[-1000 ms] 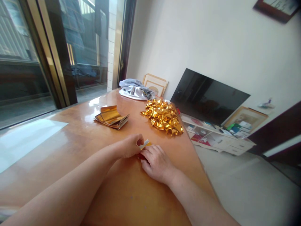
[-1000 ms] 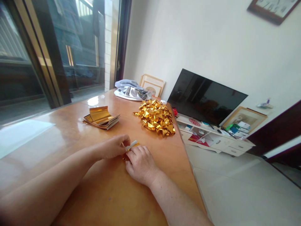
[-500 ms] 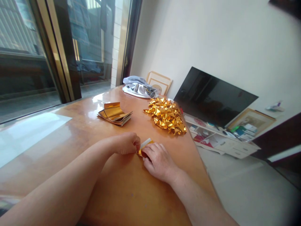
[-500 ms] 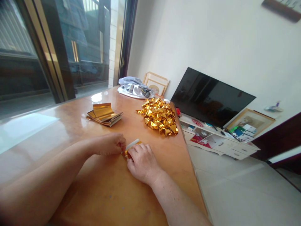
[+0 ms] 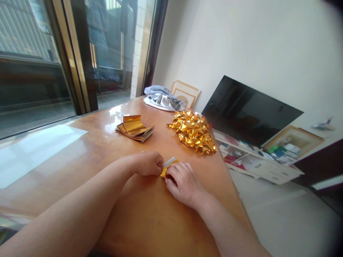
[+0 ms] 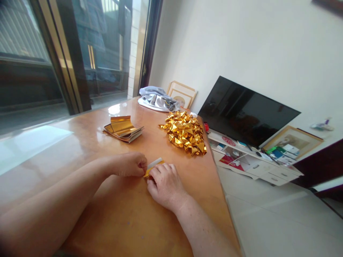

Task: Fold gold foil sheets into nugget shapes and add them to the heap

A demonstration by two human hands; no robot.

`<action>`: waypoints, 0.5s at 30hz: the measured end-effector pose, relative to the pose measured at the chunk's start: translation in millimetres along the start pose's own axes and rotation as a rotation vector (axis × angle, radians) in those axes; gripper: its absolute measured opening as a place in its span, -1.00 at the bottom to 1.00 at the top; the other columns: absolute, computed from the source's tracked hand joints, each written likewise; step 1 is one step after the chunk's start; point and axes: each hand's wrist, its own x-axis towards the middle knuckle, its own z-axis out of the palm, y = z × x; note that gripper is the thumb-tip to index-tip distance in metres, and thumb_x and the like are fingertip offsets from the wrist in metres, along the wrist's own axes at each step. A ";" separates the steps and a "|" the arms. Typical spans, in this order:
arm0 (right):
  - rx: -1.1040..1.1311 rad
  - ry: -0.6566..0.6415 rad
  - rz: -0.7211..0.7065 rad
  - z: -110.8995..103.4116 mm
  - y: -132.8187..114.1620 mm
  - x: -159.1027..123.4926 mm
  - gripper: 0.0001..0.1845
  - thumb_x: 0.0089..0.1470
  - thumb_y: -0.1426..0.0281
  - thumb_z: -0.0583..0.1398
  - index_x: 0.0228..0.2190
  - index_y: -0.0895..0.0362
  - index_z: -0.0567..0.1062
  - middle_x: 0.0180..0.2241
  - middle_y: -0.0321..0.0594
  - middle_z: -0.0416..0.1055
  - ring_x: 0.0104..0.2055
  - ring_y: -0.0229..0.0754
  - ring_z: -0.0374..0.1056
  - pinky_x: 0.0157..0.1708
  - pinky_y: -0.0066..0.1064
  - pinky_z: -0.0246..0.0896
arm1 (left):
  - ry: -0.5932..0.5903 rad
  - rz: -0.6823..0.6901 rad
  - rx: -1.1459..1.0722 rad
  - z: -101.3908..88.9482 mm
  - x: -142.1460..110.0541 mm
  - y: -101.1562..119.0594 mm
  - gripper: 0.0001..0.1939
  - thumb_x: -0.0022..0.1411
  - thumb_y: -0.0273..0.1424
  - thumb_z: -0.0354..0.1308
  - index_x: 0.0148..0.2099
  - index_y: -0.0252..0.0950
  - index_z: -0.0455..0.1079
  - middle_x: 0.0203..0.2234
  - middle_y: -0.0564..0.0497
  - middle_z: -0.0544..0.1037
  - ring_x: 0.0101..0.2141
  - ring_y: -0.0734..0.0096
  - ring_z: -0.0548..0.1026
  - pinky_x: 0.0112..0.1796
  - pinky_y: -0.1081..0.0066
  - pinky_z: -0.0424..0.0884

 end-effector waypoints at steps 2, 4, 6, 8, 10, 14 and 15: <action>0.027 0.021 0.005 0.6 0.8 0.0 -0.94 0.19 0.41 0.20 -0.28 0.06 0.50 -0.24 -0.17 0.49 -0.10 -0.05 0.32 -0.07 -0.22 0.14 | 0.000 0.004 0.039 0.5 0.4 0.4 -0.85 -0.14 -0.38 0.21 -0.46 -0.22 0.59 -0.56 0.06 0.56 -0.47 0.33 0.43 -0.46 0.45 0.19; 0.066 0.053 0.016 2.5 3.2 0.3 -0.93 0.19 0.42 0.21 -0.30 0.05 0.52 -0.25 -0.18 0.47 -0.10 -0.06 0.31 -0.08 -0.23 0.15 | -0.008 0.007 0.082 0.0 0.2 1.4 -0.84 -0.12 -0.38 0.21 -0.44 -0.21 0.61 -0.55 0.06 0.57 -0.48 0.34 0.43 -0.46 0.44 0.19; 0.118 0.089 0.039 5.5 6.9 0.9 -0.91 0.20 0.42 0.21 -0.33 0.05 0.54 -0.26 -0.19 0.45 -0.12 -0.08 0.31 -0.11 -0.25 0.16 | -0.015 -0.001 0.115 -1.0 -0.5 2.7 -0.83 -0.10 -0.37 0.21 -0.42 -0.20 0.62 -0.54 0.06 0.58 -0.49 0.35 0.43 -0.46 0.44 0.19; 0.188 0.110 0.073 9.2 11.3 1.9 -0.88 0.21 0.42 0.20 -0.36 0.06 0.54 -0.29 -0.21 0.44 -0.16 -0.11 0.32 -0.15 -0.28 0.17 | -0.018 -0.010 0.129 -2.0 -1.4 4.1 -0.82 -0.09 -0.38 0.20 -0.41 -0.19 0.62 -0.54 0.05 0.58 -0.49 0.35 0.42 -0.46 0.44 0.19; 0.267 0.114 0.119 13.2 15.5 3.1 -0.87 0.22 0.41 0.20 -0.39 0.07 0.52 -0.33 -0.24 0.43 -0.21 -0.15 0.32 -0.20 -0.33 0.16 | -0.020 -0.016 0.137 -2.8 -2.2 5.2 -0.81 -0.08 -0.38 0.19 -0.40 -0.19 0.62 -0.53 0.04 0.58 -0.49 0.35 0.42 -0.46 0.44 0.18; 0.374 0.122 0.224 19.9 21.6 4.6 -0.83 0.21 0.37 0.23 -0.44 0.09 0.47 -0.42 -0.31 0.40 -0.31 -0.21 0.30 -0.31 -0.39 0.12 | -0.038 -0.026 0.150 -3.3 -2.8 5.0 -0.78 -0.05 -0.38 0.14 -0.39 -0.18 0.62 -0.52 0.04 0.59 -0.49 0.34 0.43 -0.48 0.44 0.17; 0.387 0.124 0.243 21.0 22.6 4.6 -0.82 0.21 0.37 0.23 -0.45 0.09 0.47 -0.43 -0.32 0.40 -0.33 -0.22 0.30 -0.33 -0.39 0.11 | -0.044 -0.027 0.150 -3.2 -2.8 4.3 -0.77 -0.05 -0.38 0.13 -0.38 -0.18 0.62 -0.53 0.04 0.59 -0.49 0.34 0.43 -0.49 0.44 0.17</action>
